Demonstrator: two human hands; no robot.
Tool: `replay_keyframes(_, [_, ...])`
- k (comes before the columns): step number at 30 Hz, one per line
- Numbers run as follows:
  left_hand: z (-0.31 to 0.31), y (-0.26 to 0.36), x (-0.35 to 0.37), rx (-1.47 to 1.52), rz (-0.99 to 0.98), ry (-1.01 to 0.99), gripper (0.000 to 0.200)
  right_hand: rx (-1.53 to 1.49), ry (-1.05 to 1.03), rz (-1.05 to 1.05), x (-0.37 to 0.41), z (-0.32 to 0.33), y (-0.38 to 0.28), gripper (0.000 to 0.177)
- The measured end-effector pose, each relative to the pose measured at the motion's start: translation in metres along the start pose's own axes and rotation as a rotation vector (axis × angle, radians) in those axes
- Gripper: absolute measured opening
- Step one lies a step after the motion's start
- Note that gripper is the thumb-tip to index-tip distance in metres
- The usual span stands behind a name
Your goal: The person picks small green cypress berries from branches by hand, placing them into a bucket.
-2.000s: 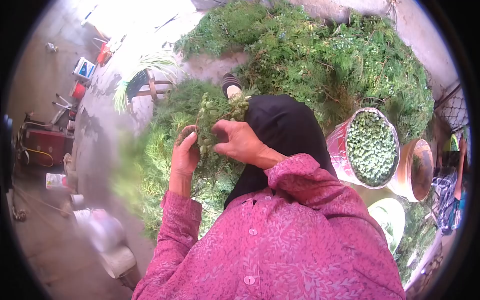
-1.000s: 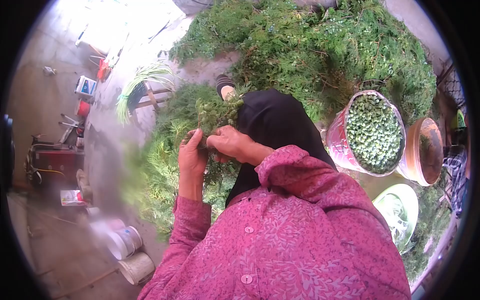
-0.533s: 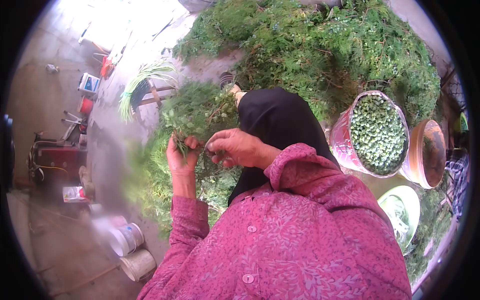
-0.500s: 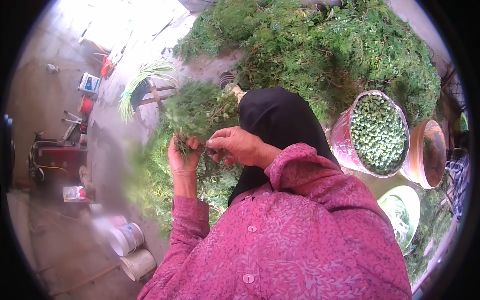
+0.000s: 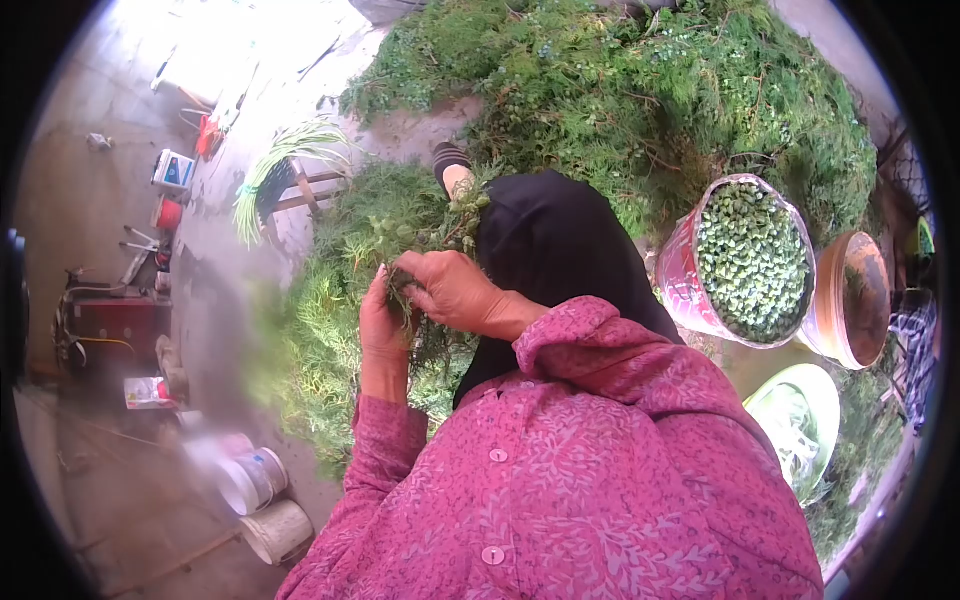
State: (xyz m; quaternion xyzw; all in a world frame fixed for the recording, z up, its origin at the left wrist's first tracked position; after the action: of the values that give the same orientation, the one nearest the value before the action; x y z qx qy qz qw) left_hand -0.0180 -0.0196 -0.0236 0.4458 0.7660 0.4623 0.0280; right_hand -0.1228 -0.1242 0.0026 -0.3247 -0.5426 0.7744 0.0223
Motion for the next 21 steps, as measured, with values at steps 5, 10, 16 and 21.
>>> replay_keyframes(5, [-0.001, 0.0, 0.002, -0.049, -0.006, -0.001, 0.018, 0.228, -0.067, -0.248, 0.003, 0.0, -0.001, 0.017])
replay_keyframes(10, [-0.009, -0.003, 0.008, -0.022, 0.008, 0.004, 0.017, -0.096, -0.04, -0.222, 0.003, 0.0, 0.014, 0.016])
replay_keyframes(16, [-0.003, 0.001, 0.009, -0.045, 0.009, 0.08, 0.025, -0.038, -0.139, -0.354, 0.0, 0.015, 0.002, 0.022])
replay_keyframes(21, [-0.005, 0.009, 0.015, 0.072, 0.036, -0.184, 0.03, -0.967, -0.194, -0.754, 0.001, 0.021, -0.014, 0.019])
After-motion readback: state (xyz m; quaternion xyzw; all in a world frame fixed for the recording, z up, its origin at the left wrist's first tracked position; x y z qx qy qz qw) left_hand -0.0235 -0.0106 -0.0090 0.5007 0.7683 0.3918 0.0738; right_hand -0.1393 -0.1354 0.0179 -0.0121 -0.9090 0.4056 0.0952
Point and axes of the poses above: each hand's wrist, its own x-axis away from the middle knuckle, its own z-axis out of the back of the hand, y = z × x, the point moved 1 cm from there along -x, towards the middle knuckle, and after that the axes turned 1 degree about z, right-handed, at the moved point
